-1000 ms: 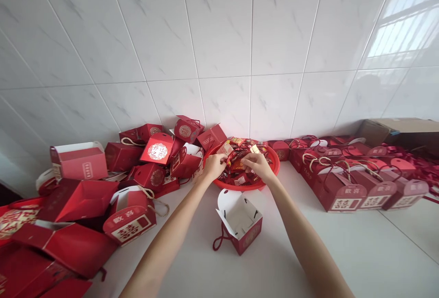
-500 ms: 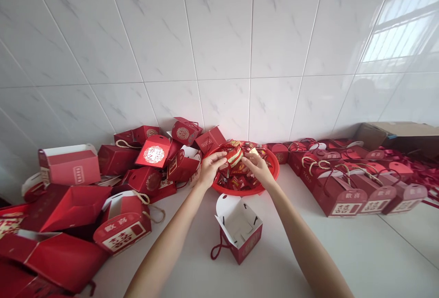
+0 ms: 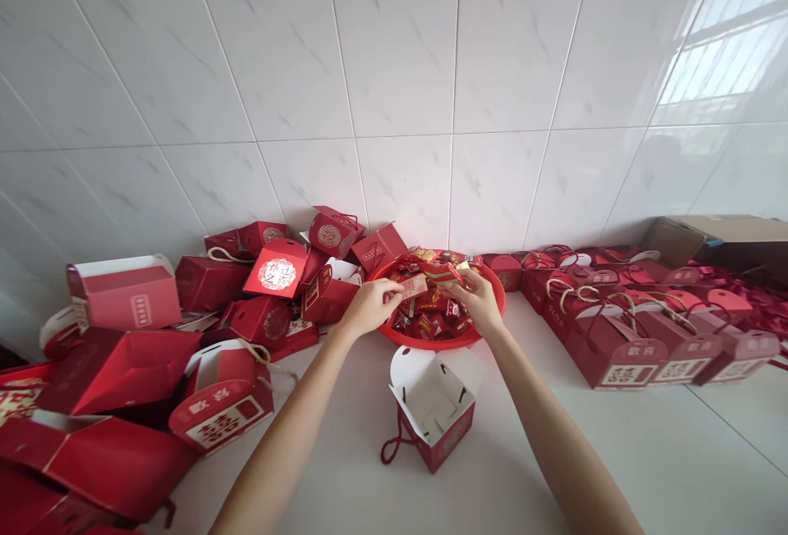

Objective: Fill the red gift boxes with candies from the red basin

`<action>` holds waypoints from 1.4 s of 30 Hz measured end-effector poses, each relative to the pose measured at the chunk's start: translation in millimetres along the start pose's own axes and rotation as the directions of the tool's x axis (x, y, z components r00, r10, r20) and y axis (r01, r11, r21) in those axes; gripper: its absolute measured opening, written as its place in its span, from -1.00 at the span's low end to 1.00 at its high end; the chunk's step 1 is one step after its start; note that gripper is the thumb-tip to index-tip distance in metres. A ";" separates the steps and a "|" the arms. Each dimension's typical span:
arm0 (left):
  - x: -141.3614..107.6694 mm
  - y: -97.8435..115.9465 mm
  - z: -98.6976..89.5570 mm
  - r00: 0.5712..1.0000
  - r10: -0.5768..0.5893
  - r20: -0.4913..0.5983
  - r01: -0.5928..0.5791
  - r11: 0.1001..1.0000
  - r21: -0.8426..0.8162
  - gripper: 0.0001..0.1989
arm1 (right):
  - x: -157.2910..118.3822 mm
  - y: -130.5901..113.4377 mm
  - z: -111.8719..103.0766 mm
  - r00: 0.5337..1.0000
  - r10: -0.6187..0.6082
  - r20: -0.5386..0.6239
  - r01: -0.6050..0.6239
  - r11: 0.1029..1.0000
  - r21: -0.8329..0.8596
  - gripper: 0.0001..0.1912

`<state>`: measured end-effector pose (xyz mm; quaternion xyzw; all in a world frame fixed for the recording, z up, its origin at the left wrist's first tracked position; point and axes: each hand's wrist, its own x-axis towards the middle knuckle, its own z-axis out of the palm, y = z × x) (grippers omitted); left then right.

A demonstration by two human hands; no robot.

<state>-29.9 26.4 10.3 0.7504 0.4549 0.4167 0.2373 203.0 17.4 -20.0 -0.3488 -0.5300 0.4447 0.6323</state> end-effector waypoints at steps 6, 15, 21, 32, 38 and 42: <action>-2.6 -3.6 -14.9 0.996 -0.059 -0.069 0.075 0.961 0.264 -0.71 | -0.3 6.4 -4.1 0.980 -0.029 0.195 0.072 0.975 -0.212 -0.41; -5.2 -17.3 -5.8 0.979 -0.101 -0.176 0.135 0.971 0.197 -0.72 | -1.2 4.2 -4.7 0.951 -0.004 0.308 0.138 0.900 -0.412 -0.50; -6.1 -8.6 -5.3 0.973 -0.074 -0.218 0.049 0.992 -0.116 -0.55 | -2.7 0.4 2.5 0.948 -0.114 0.298 0.229 0.894 -0.385 -0.56; -2.4 8.2 25.7 1.000 -0.002 0.016 0.006 0.967 -0.255 -0.54 | -6.5 -10.5 2.6 0.962 -0.031 0.272 0.068 0.989 -0.128 -0.62; -1.6 0.3 0.7 0.999 -0.044 0.026 0.042 0.997 0.064 -0.70 | -7.1 -13.4 2.4 0.996 0.018 0.086 -0.025 0.996 0.083 -0.64; -8.4 2.1 -1.7 0.976 -0.092 0.196 0.057 0.983 0.176 -0.82 | -5.8 -12.3 1.5 0.996 0.056 0.074 -0.068 0.984 0.168 -0.60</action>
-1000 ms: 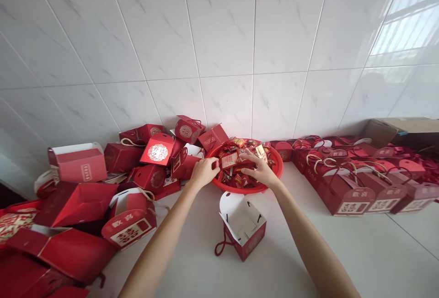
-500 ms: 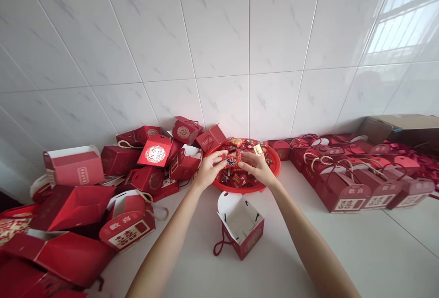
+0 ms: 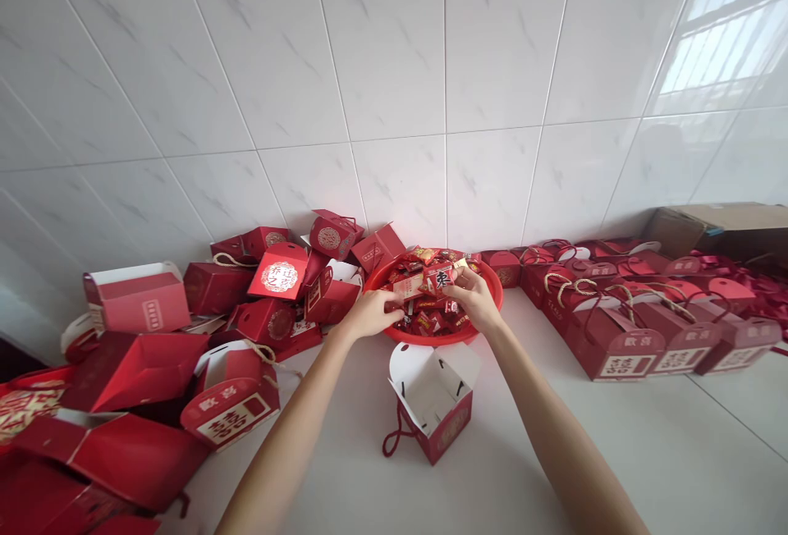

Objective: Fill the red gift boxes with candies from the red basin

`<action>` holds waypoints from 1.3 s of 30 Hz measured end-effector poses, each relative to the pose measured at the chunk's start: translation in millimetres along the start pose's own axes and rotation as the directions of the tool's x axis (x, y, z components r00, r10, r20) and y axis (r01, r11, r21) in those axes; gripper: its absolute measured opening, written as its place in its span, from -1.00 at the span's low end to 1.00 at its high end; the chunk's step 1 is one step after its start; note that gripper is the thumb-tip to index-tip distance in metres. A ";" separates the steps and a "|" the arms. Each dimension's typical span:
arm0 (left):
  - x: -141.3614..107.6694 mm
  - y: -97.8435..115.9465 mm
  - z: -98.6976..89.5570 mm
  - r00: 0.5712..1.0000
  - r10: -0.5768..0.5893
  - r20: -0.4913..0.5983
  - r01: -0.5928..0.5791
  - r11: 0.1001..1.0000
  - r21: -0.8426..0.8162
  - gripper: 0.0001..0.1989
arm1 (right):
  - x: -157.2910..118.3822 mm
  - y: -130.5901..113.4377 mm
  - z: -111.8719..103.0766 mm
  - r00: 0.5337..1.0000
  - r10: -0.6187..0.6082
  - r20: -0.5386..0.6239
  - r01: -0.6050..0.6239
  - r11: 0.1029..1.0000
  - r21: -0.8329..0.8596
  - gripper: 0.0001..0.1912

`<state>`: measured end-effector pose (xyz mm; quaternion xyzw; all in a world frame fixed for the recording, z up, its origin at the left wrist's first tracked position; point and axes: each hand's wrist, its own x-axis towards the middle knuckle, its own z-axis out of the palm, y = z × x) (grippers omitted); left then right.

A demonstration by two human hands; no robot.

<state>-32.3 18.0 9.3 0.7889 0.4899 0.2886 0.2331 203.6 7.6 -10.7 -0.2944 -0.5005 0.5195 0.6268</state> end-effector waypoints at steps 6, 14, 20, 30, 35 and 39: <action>6.4 -2.3 5.7 0.995 -0.042 0.090 0.039 0.998 0.039 -0.83 | -0.4 -1.2 0.6 0.997 0.034 0.067 -0.036 0.999 0.037 -0.60; 7.4 -0.3 9.7 0.999 0.008 -0.033 -0.013 0.986 -0.164 -0.68 | -1.9 -4.9 1.0 0.992 0.115 0.044 -0.117 0.992 0.043 -0.64; 12.3 5.2 15.9 0.978 0.030 -0.208 -0.052 0.994 -0.098 -0.75 | -1.6 -5.5 1.2 0.992 0.118 0.035 -0.119 0.992 0.037 -0.66; 20.0 34.1 51.1 0.921 0.158 0.355 -0.115 0.984 -0.138 -0.91 | -2.0 -7.5 2.5 0.994 0.111 -0.018 -0.110 0.992 0.062 -0.68; 26.7 26.0 53.4 0.939 0.137 0.316 -0.068 0.973 -0.219 -0.85 | -1.0 -6.0 0.7 0.993 0.101 -0.062 -0.097 0.993 0.065 -0.68; 26.7 16.4 50.9 0.981 0.089 0.172 -0.024 0.938 -0.347 -0.69 | 0.1 -5.1 0.1 0.991 0.092 -0.102 -0.085 0.994 0.071 -0.67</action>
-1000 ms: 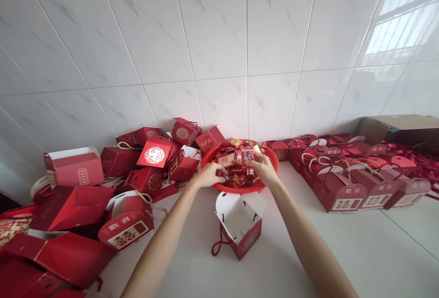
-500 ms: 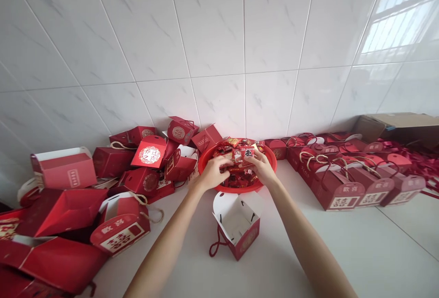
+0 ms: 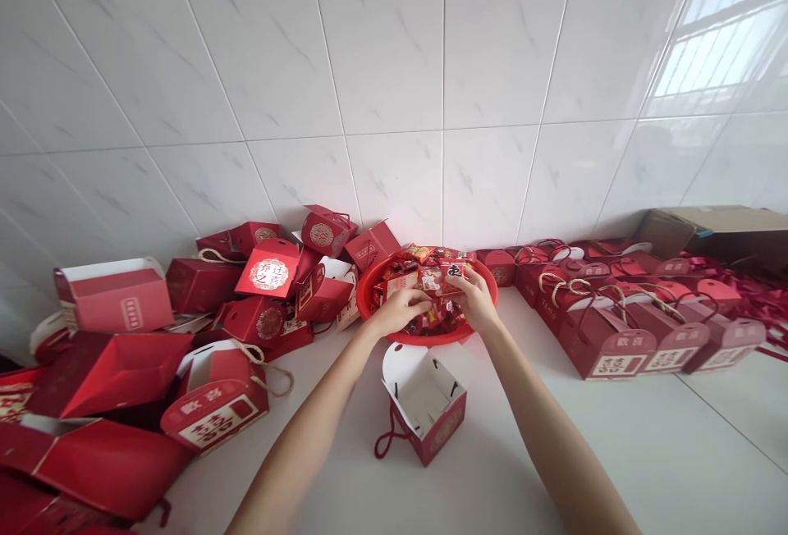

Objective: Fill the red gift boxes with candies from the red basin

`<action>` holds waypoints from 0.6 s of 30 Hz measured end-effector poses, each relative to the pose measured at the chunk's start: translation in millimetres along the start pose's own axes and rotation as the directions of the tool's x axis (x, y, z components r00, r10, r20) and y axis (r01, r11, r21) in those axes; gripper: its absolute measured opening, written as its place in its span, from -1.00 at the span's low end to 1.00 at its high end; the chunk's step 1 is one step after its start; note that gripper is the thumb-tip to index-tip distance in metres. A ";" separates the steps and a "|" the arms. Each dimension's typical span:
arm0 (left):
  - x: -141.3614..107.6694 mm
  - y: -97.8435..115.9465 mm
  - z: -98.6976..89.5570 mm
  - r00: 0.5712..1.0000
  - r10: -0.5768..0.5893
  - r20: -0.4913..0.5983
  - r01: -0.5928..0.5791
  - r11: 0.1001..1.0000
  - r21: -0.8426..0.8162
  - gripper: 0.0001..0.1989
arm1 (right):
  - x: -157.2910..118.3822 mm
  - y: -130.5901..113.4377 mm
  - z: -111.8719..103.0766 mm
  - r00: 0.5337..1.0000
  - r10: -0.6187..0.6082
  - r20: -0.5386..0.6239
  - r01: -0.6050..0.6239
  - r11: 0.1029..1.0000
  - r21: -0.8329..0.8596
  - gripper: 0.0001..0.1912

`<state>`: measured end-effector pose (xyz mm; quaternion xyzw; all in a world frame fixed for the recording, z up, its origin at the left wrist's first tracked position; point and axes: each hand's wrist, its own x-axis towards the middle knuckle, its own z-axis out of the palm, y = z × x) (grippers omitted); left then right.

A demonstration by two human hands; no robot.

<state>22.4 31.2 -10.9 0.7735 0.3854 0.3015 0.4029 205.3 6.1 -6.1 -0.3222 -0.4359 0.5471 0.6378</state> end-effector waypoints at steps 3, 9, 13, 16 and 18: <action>-0.6 -3.5 -2.3 0.993 0.002 -0.118 -0.017 0.991 -0.130 -0.63 | 0.4 0.2 0.5 1.000 0.015 -0.002 -0.015 1.000 0.005 -0.68; -2.2 -6.7 -3.9 0.960 -0.058 -0.274 -0.032 0.949 -0.312 -0.57 | -0.5 -0.9 2.8 0.998 0.043 0.045 -0.042 0.999 -0.029 -0.68; -3.2 -7.8 -3.8 0.949 -0.086 -0.304 -0.037 0.927 -0.374 -0.57 | -1.7 -2.0 3.3 0.993 0.091 0.078 -0.085 0.994 -0.071 -0.68; -3.3 -7.3 -2.8 0.942 -0.087 -0.325 -0.054 0.914 -0.402 -0.58 | -2.2 -2.7 2.7 0.981 0.123 0.149 -0.114 0.991 -0.072 -0.67; -3.3 -7.1 -1.8 0.938 -0.088 -0.336 -0.060 0.912 -0.407 -0.59 | -2.4 -2.8 2.2 0.971 0.132 0.201 -0.119 0.990 -0.073 -0.65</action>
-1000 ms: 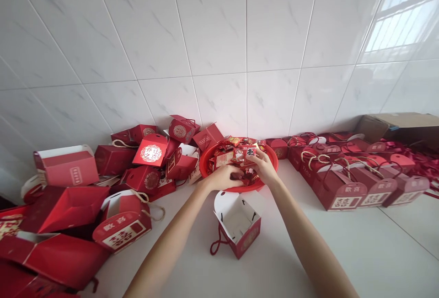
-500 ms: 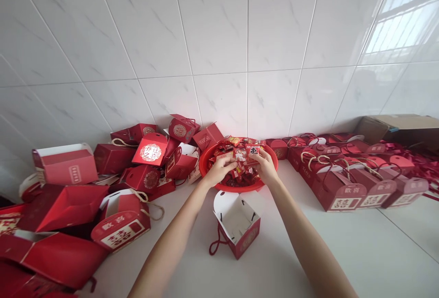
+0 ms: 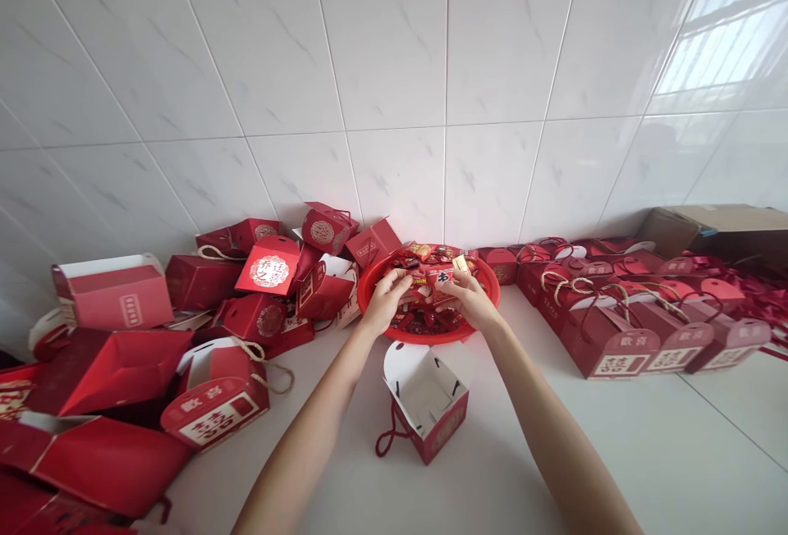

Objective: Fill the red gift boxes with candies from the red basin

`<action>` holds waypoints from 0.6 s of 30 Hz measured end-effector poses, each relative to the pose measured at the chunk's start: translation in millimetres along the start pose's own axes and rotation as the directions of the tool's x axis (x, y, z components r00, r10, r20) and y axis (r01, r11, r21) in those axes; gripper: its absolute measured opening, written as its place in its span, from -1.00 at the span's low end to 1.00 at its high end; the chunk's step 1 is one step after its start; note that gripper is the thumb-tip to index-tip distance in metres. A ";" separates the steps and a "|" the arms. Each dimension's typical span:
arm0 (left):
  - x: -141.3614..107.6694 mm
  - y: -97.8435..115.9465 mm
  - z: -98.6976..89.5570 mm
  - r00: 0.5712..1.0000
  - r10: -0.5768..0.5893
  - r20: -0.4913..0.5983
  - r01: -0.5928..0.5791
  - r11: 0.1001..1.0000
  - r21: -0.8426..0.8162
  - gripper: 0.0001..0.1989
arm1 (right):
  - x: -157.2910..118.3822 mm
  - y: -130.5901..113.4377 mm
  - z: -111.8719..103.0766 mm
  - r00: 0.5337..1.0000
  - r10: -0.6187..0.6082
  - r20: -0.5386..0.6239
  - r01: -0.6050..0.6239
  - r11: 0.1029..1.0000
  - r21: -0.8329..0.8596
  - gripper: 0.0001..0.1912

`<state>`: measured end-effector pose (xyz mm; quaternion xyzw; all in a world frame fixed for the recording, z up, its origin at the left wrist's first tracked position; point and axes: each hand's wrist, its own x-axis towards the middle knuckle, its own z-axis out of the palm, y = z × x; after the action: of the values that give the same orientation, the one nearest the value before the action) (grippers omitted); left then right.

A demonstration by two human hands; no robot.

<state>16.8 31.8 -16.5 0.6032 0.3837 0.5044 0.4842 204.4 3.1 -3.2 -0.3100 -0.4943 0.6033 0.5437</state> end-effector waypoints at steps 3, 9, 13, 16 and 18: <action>-0.1 -1.2 1.2 1.000 0.010 -0.029 -0.010 1.000 0.003 -0.60 | 0.3 0.7 -0.4 1.000 -0.010 -0.008 0.010 1.000 0.008 -0.63; 0.2 -5.5 2.6 0.995 0.052 -0.086 -0.049 0.998 0.037 -0.61 | 1.5 2.3 -0.6 1.000 -0.011 0.013 0.012 1.000 -0.011 -0.61; -1.2 -4.2 4.0 0.991 0.091 -0.102 -0.084 0.993 0.078 -0.66 | 1.2 2.0 -1.1 0.999 -0.010 0.051 0.012 0.999 -0.040 -0.60; -3.2 -0.6 5.4 0.988 0.129 -0.086 -0.120 0.988 0.099 -0.67 | 1.4 2.8 -2.1 0.998 -0.003 0.068 0.006 0.999 -0.052 -0.61; -4.7 1.9 6.4 0.988 0.147 -0.056 -0.141 0.985 0.101 -0.67 | 2.0 3.8 -2.8 0.997 -0.004 0.072 0.008 0.999 -0.052 -0.60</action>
<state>22.0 25.6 -15.9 0.6361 0.3782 0.5376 0.4041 205.2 6.0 -7.4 -0.3008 -0.5302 0.5993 0.5188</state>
